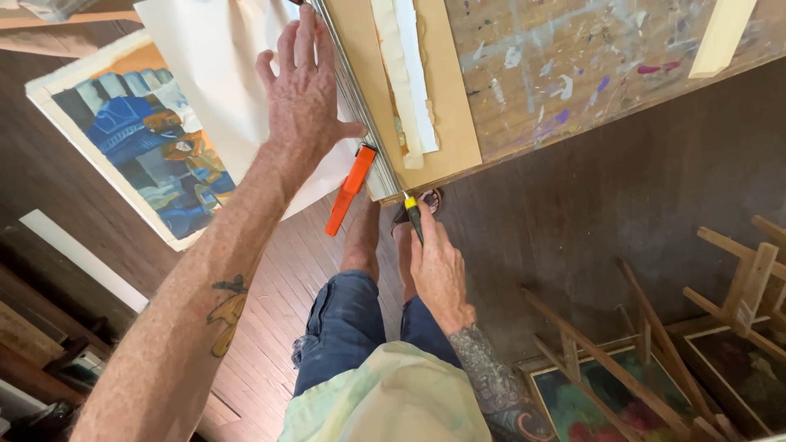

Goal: Trimming the edges of art prints using a utility knife and a metal straight edge on a workbench.

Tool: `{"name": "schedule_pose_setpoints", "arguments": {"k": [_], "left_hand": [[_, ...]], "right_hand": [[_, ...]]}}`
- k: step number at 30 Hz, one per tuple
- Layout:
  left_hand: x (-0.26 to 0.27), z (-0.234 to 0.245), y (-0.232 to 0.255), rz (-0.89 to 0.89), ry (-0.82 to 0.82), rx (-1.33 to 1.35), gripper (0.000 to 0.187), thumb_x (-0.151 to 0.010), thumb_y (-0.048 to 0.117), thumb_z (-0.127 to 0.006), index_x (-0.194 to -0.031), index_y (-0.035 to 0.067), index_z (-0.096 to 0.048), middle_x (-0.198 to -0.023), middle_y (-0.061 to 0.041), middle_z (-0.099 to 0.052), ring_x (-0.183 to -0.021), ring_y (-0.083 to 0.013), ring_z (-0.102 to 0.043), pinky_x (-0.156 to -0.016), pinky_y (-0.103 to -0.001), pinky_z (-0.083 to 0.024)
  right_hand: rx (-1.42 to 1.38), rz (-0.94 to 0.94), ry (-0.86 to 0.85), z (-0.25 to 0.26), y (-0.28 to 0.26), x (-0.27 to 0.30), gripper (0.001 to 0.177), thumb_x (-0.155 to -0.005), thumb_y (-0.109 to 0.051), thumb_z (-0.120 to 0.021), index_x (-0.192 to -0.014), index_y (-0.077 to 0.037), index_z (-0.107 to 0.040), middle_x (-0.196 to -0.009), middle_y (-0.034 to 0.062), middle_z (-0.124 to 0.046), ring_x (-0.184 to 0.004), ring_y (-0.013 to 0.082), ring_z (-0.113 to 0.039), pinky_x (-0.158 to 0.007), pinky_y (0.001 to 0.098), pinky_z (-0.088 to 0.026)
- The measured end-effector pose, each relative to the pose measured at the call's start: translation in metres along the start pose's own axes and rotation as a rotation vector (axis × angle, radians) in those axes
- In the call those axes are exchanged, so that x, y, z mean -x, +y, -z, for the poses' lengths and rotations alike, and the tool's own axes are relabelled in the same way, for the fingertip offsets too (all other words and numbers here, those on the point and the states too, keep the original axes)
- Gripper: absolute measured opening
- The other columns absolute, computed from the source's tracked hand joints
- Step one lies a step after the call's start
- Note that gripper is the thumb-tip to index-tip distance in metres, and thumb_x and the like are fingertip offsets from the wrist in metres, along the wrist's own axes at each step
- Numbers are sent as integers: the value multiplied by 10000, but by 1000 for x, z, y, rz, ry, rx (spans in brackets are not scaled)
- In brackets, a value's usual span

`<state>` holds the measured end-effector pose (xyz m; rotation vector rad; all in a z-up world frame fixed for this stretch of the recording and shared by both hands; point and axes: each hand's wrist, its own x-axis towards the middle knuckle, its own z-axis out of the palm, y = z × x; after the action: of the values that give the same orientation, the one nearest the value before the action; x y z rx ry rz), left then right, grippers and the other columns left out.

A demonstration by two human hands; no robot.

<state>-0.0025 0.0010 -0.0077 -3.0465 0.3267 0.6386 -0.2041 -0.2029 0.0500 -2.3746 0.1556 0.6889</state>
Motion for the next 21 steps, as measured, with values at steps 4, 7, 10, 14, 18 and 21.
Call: {"name": "schedule_pose_setpoints", "arguments": {"k": [4,7,10,14,18,21], "left_hand": [[-3,3,0,22,-61,27,1500,-548,767,-939,-1614,-33,-251,-1669,-197,-128,-1488,-376,-277,-1120,-647,-346],[-1,2,2,12,-39,27,1492,-532,769,-935,-1601,-38,-277,-1669,-198,-134,-1478,-375,-289,-1099,-634,-358],[-1,6,-2,18,-38,39,1500,-540,766,-931,-1606,-41,-249,-1667,-210,-160,-1480,-389,-289,-1111,-647,-349],[1,4,0,2,-18,80,1513,-529,752,-943,-1606,-34,-227,-1675,-211,-150,-1492,-384,-289,-1133,-642,-319],[8,-6,-5,-17,24,34,1483,-597,822,-880,-1646,30,-193,-1700,-186,-71,-1560,-361,-228,-1185,-645,-280],[12,-14,-8,-27,35,42,1477,-637,840,-846,-1658,35,-146,-1708,-184,-6,-1593,-351,-154,-1218,-654,-219]], "right_hand": [[-15,17,-10,3,5,7,503,-1031,-143,-577,-1510,-91,-430,-1243,225,-691,-955,394,-752,-748,444,-643],[-35,-82,-88,12,9,18,492,-1027,-188,-568,-1495,-98,-445,-1329,209,-666,-1020,420,-736,-795,478,-632],[-207,-64,-27,24,6,11,475,-1049,-209,-460,-1505,-77,-438,-1478,161,-595,-1279,393,-623,-962,480,-515],[-238,-173,225,39,-8,-39,422,-942,-277,-711,-1258,-48,-549,-1152,163,-659,-1056,330,-645,-885,440,-515],[-178,-135,362,32,-31,-98,531,-804,-229,-904,-1164,-37,-563,-1090,120,-640,-1025,256,-600,-863,420,-519],[-85,13,465,21,-41,-117,568,-755,-125,-913,-1164,-33,-528,-1168,172,-614,-1103,360,-571,-910,487,-492]]}}
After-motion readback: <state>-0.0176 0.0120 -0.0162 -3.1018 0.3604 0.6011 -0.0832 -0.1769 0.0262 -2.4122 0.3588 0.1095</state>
